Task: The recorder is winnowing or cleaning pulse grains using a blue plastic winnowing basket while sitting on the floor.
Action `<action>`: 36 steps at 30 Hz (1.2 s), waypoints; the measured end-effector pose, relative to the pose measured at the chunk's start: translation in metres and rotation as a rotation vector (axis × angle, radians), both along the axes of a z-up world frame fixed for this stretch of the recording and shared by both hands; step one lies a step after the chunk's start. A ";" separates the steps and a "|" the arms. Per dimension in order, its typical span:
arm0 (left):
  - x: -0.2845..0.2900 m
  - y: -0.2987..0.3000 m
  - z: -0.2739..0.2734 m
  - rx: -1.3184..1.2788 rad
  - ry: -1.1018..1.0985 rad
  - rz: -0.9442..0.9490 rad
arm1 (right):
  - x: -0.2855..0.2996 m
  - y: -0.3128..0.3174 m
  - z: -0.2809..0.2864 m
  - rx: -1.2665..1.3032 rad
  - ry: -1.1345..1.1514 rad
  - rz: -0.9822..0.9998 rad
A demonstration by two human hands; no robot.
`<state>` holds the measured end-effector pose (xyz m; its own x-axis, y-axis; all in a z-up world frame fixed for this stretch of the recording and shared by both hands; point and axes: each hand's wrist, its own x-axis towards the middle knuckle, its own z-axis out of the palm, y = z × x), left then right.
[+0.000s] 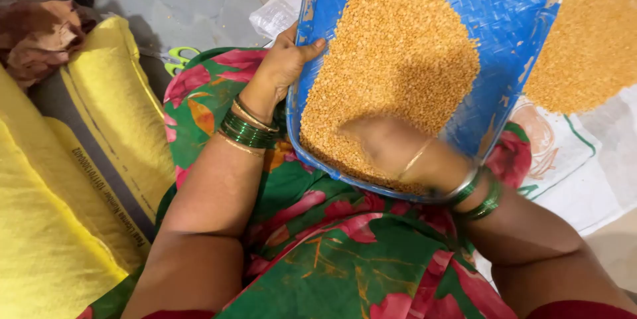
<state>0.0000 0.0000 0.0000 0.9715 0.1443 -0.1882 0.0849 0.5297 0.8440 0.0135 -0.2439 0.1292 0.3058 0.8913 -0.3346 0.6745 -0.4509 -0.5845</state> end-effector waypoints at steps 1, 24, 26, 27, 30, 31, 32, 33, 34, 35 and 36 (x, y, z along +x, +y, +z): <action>0.001 -0.001 0.001 0.013 0.000 -0.001 | -0.022 0.012 0.008 -0.130 0.153 0.100; -0.001 -0.001 0.018 0.079 0.076 0.022 | 0.103 -0.128 -0.030 0.141 -0.191 -0.436; -0.001 0.000 0.017 0.087 0.090 0.027 | 0.057 -0.128 -0.027 0.043 -0.011 -0.425; 0.000 0.000 0.018 0.100 0.078 0.025 | 0.033 -0.125 -0.030 -0.015 0.073 -0.234; 0.000 0.000 0.014 0.103 0.066 0.007 | -0.005 -0.104 -0.045 -0.016 0.237 0.050; 0.001 0.001 0.013 0.098 0.047 -0.007 | -0.011 -0.093 -0.050 0.046 0.299 0.142; -0.001 0.000 0.012 0.101 0.056 -0.004 | -0.013 -0.083 -0.056 0.049 0.307 0.146; -0.001 0.000 0.013 0.091 0.054 0.007 | -0.012 -0.071 -0.061 0.044 0.230 0.174; -0.002 -0.001 0.014 0.080 0.052 0.017 | -0.012 -0.060 -0.065 0.039 0.153 0.202; -0.002 -0.001 0.016 0.083 0.049 0.021 | -0.003 -0.045 -0.063 0.041 0.150 0.206; -0.003 -0.001 0.018 0.071 0.052 0.027 | 0.005 -0.030 -0.061 -0.019 0.055 0.148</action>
